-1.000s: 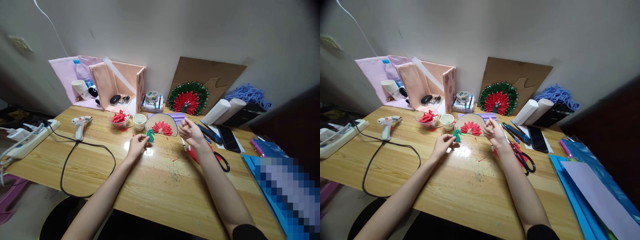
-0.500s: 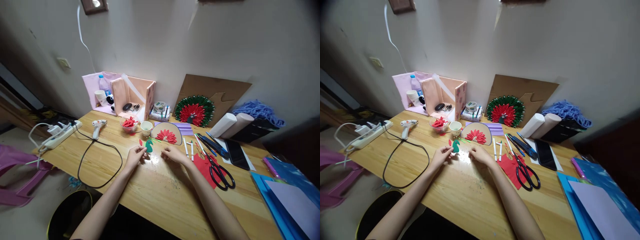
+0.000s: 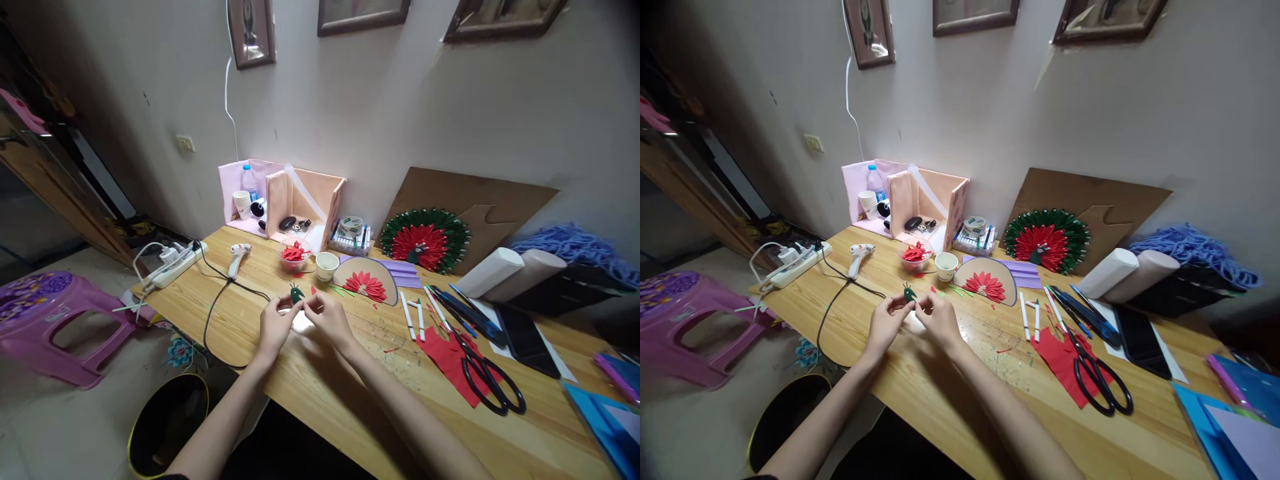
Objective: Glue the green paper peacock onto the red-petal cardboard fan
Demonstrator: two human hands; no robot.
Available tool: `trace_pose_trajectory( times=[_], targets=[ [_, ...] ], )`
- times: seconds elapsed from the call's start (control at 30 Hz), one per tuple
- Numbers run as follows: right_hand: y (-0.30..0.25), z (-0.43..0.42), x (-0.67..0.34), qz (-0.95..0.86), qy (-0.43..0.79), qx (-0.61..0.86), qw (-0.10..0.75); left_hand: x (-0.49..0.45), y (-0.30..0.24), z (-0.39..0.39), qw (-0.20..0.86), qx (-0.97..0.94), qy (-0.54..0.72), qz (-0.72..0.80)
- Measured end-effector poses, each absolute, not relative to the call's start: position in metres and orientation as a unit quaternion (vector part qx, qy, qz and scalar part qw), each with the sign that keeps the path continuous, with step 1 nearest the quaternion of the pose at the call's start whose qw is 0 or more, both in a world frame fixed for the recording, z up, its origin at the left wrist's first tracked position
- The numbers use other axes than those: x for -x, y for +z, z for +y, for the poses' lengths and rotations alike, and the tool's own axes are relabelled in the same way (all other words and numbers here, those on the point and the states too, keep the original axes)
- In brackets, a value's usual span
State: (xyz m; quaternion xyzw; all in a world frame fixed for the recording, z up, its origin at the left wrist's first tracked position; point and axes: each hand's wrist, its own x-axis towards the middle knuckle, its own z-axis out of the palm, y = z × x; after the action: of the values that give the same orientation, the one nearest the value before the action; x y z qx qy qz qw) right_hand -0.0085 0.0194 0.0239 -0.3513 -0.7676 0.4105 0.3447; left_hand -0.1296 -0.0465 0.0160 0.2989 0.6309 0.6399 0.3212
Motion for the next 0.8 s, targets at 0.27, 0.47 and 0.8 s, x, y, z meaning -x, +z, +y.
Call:
trace_pose_trajectory(
  times=[0.27,0.47,0.8],
  targets=[
    [0.031,-0.005,0.074,-0.823,0.294,0.324,0.362,0.177,0.022,-0.063,0.312,-0.234,0.681,0.620],
    [0.034,-0.012,0.115,-0.841,0.284,0.293,0.355,0.220,0.022,-0.078,0.318,-0.198,0.704,0.603],
    [0.032,-0.013,0.168,-0.878,0.300,0.184,0.323,0.274,0.013,-0.089,0.317,-0.119,0.753,0.564]
  ],
)
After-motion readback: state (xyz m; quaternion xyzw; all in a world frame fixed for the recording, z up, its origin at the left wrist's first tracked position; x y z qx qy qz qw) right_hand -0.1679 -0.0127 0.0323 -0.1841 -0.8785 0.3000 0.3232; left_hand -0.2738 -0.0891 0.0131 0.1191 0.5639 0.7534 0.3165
